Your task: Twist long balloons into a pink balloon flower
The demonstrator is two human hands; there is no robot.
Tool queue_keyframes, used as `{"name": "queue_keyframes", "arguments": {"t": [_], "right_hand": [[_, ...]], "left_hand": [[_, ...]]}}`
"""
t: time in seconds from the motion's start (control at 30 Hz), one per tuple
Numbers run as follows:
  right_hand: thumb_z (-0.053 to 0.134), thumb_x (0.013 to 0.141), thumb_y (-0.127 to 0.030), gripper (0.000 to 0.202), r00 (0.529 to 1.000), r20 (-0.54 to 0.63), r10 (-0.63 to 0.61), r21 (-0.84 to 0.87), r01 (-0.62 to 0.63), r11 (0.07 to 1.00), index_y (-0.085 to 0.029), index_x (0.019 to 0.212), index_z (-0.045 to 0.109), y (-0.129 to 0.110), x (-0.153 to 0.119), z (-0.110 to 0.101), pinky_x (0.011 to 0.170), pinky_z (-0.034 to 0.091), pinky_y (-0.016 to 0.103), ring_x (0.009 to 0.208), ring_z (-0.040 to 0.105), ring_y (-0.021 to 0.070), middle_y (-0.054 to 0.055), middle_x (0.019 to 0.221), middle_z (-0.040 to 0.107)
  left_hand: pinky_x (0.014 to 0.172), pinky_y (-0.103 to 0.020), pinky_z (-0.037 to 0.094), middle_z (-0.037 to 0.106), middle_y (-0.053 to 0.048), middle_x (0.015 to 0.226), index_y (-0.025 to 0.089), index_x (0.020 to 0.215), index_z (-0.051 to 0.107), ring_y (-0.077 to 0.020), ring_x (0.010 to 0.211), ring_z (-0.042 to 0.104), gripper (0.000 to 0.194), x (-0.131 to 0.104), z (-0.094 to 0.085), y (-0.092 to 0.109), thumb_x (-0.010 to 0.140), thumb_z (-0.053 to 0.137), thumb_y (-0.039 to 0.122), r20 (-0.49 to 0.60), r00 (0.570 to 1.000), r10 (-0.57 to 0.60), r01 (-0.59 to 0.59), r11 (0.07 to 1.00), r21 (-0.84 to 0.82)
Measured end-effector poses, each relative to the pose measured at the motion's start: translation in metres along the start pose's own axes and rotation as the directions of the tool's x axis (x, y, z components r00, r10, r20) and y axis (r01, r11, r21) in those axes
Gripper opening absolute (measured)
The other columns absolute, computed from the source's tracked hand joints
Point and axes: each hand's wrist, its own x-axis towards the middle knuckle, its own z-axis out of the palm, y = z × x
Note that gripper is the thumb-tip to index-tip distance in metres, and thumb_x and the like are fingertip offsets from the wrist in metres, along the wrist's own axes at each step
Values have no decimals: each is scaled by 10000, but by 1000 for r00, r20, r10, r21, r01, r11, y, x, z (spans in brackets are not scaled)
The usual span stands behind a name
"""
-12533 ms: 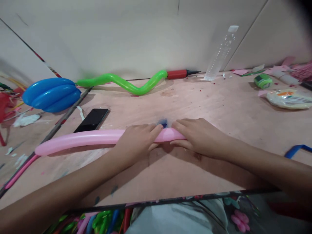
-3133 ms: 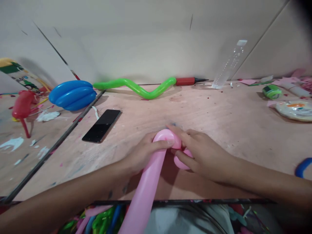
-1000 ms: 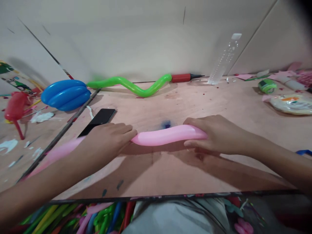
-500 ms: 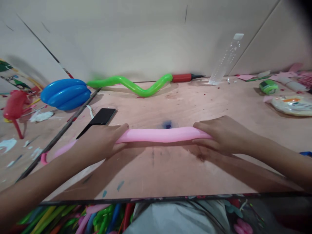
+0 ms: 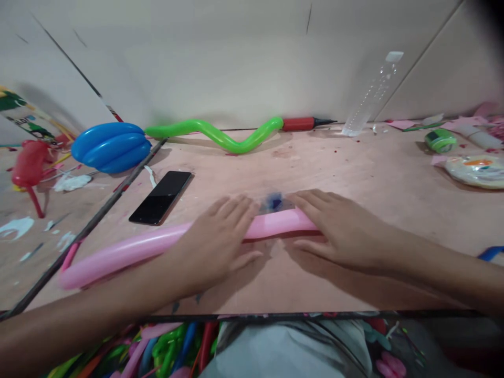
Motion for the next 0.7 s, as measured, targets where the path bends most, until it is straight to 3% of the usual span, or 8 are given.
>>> {"name": "queue_keyframes", "arguments": {"t": [0.13,0.23,0.33,0.4,0.53,0.63,0.7], "right_hand": [[486,942,-683,886,1000,-1,19,30,-19,999,-39,1541,386,-12,3,18,1137,379,551,1419,438,393,239,1567,435],[444,940,-720,945,999,35,-1,33,0,999,-68,1601,273,-18,-9,24,1189,294,613,1513,286,396,215,1645,287],[437,930,-740,986,997,44,-67,45,65,997,-133,1642,128,-26,-30,26,1223,216,627,1558,151,369,167,1687,163],[454,935,-720,969,994,49,-96,53,94,994,-190,1651,72,-32,-44,28,1227,199,632,1565,112,369,135,1699,133],[472,929,-713,978,989,83,-121,67,115,991,-230,1652,24,-37,-56,29,1214,206,657,1562,80,397,130,1703,94],[446,953,-693,947,991,88,-101,65,95,993,-200,1652,38,-32,-43,27,1222,208,635,1563,105,372,155,1696,116],[415,950,-720,936,997,63,-51,41,49,998,-149,1642,149,-25,-26,27,1220,196,642,1555,160,375,199,1675,182]], "left_hand": [[1211,-485,255,365,-252,1603,10,1540,337,-369,1478,368,820,15,20,19,1019,295,642,40,999,-8,11,997,-78],[1230,-457,237,310,-202,1645,71,1581,278,-326,1515,323,777,7,21,17,1025,335,611,77,996,39,-26,986,-163],[1269,-456,142,184,-138,1695,125,1627,141,-291,1575,164,767,-13,14,18,1037,351,568,79,986,146,-128,973,-193],[1281,-452,110,127,-105,1707,158,1639,80,-268,1588,91,748,-27,8,23,1050,332,545,96,977,193,-170,964,-205],[1279,-472,142,143,-101,1701,190,1642,80,-263,1586,110,732,-36,3,33,1051,302,560,146,960,239,-203,953,-224],[1280,-487,117,114,-147,1698,122,1636,88,-290,1588,80,798,-26,9,31,1035,314,596,108,972,210,-186,963,-197],[1275,-502,105,111,-179,1693,77,1627,117,-315,1586,74,853,-13,15,24,1016,315,638,68,985,157,-144,974,-174]]}}
